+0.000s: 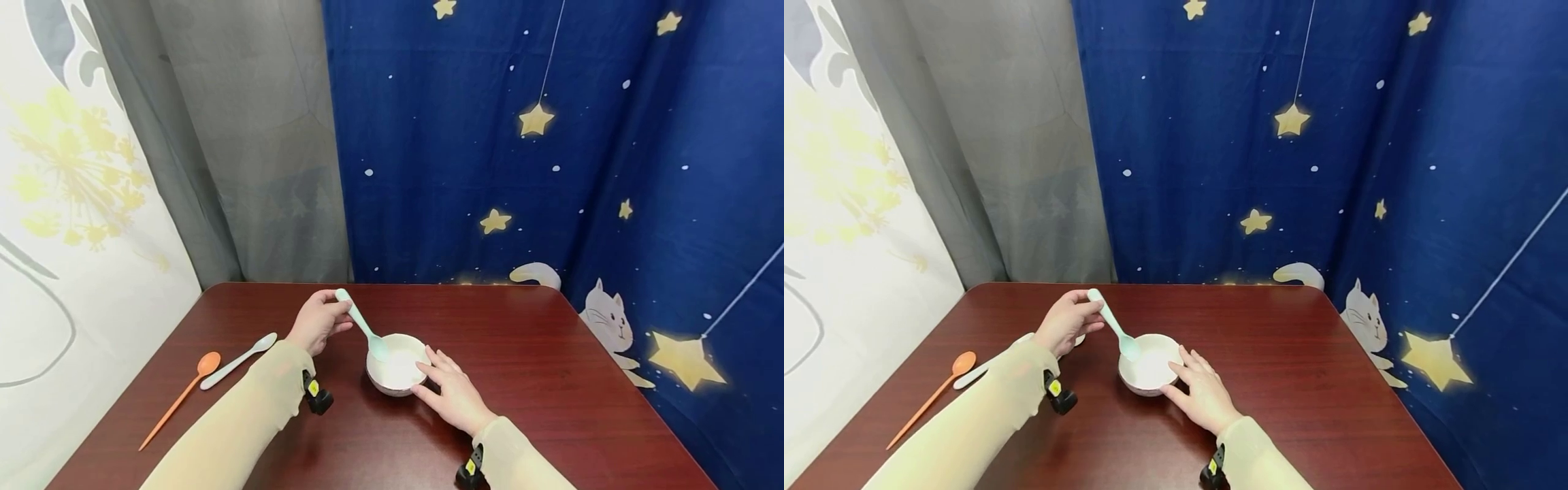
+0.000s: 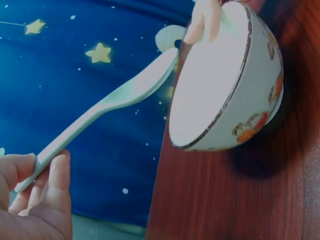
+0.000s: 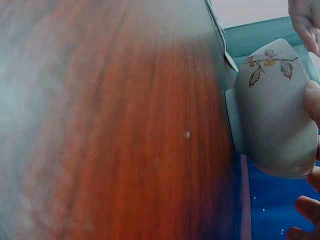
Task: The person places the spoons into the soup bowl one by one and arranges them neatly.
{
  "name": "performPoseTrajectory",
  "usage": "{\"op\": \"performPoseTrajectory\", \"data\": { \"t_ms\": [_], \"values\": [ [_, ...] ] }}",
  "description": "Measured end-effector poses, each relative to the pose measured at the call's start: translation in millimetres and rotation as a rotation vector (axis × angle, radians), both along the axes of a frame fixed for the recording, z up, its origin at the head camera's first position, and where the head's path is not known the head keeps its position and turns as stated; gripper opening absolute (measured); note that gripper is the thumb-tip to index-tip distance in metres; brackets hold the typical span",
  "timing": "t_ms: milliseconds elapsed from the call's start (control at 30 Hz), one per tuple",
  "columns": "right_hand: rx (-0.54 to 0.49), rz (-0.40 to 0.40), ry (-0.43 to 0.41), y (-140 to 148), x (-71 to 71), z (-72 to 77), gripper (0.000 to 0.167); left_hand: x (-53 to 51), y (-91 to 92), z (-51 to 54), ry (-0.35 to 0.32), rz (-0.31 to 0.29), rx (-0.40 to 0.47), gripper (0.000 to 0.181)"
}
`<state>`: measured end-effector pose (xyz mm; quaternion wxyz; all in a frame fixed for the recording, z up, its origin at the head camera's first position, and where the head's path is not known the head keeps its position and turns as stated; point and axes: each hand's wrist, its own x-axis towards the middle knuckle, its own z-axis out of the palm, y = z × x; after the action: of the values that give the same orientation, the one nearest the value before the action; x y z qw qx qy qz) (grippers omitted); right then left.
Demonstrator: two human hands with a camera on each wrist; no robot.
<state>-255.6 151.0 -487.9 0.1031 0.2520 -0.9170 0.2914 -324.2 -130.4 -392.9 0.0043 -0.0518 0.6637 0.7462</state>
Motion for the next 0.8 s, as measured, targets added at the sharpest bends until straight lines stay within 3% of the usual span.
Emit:
{"op": "performPoseTrajectory", "data": {
  "t_ms": [800],
  "values": [
    [0.010,0.000,0.006,-1.6,1.2,3.0,0.056,-30.3,44.3,-16.0,-0.033,-0.143,-0.195,0.030]
  ]
}}
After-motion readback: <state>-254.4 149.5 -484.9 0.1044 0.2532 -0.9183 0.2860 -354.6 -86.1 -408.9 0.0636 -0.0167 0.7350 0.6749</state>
